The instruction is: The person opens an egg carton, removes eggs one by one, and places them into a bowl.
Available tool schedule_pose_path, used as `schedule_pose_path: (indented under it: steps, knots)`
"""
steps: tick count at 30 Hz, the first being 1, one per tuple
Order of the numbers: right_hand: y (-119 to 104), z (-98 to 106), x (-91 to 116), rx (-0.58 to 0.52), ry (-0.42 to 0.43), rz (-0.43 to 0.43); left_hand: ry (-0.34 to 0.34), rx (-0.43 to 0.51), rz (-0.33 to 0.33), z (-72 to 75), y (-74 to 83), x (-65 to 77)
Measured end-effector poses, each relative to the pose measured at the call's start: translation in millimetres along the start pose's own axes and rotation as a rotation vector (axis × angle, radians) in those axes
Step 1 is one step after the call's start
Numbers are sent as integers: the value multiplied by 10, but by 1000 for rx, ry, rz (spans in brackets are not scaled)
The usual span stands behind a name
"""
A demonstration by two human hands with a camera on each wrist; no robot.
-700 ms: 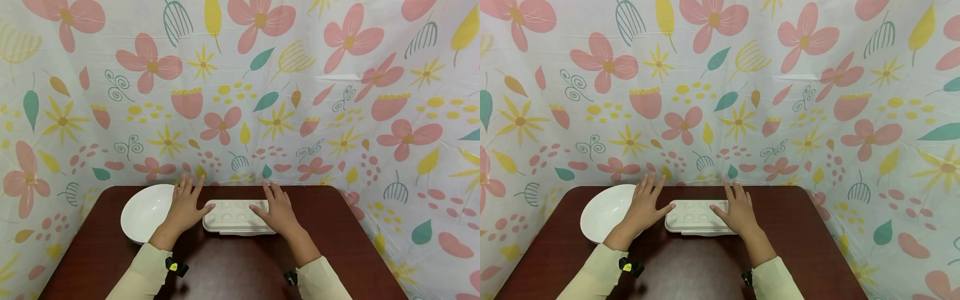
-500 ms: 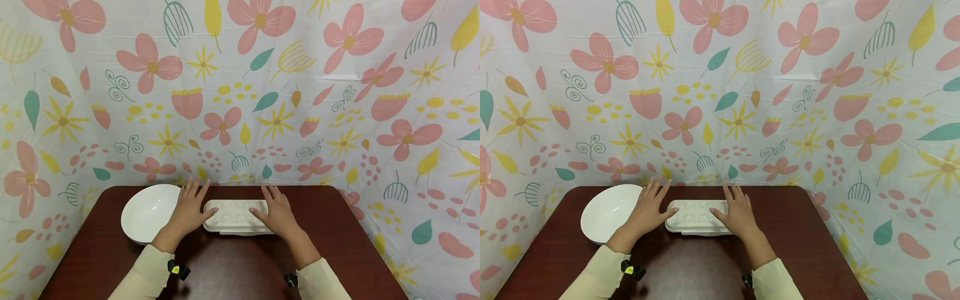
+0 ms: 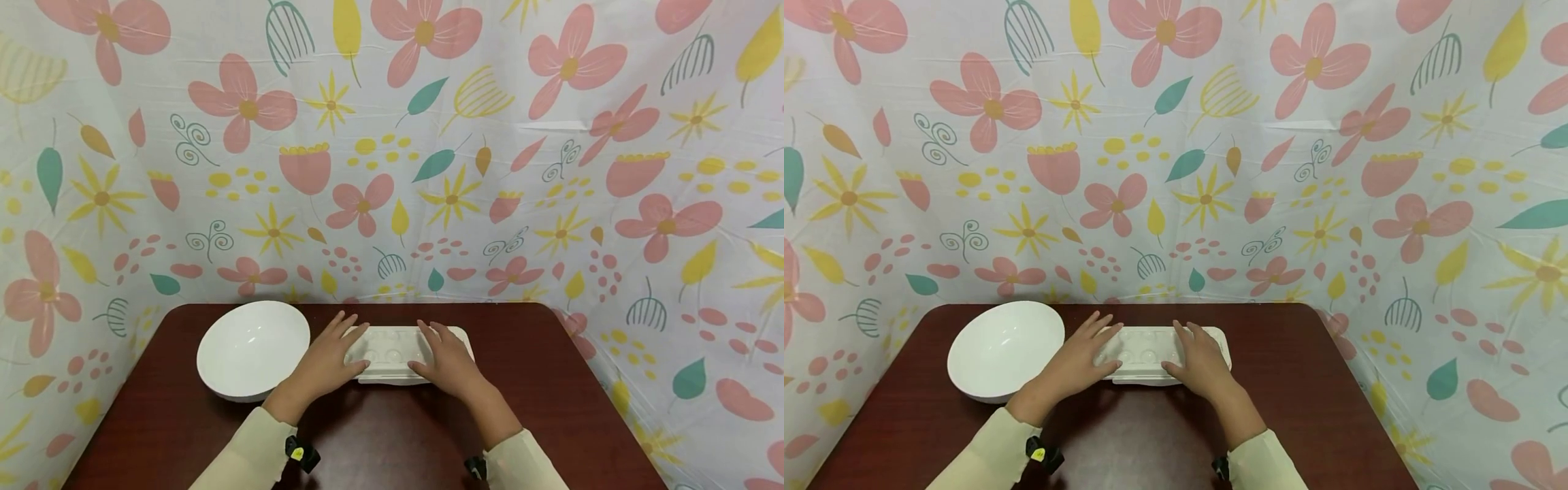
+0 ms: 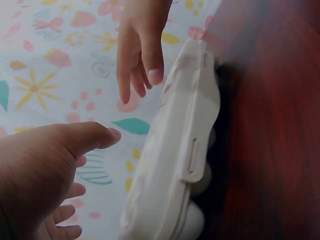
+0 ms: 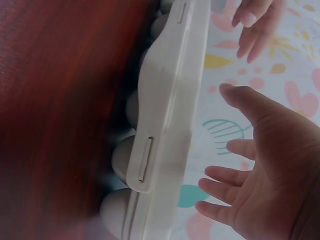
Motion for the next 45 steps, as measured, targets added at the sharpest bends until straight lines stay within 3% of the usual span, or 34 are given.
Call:
schedule_pose_path:
  steps: [11,18,27,39,45]
  knots:
    - [18,-136,58,53,9,71,-38,-49,-56,-338,93,26]
    - [0,-160,100,135,52,144,8,-101,-65,-379,158,44]
    - [41,-249,152,191,42,181,5,-193,-60,-526,169,64]
    - [-11,-374,152,400,95,263,129,-447,-98,-699,225,40]
    - [-77,-436,143,514,145,262,222,-504,-118,-709,239,54]
Point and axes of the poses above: each hand's wrist, its own x-axis away from the middle knuckle, its own z-axis out of the back of the hand, y = z × x, the point moved 6 cm from there along -x, towards the middle knuckle, and after that the axes turned 3 degrees about -x, right-handed, at the moved point
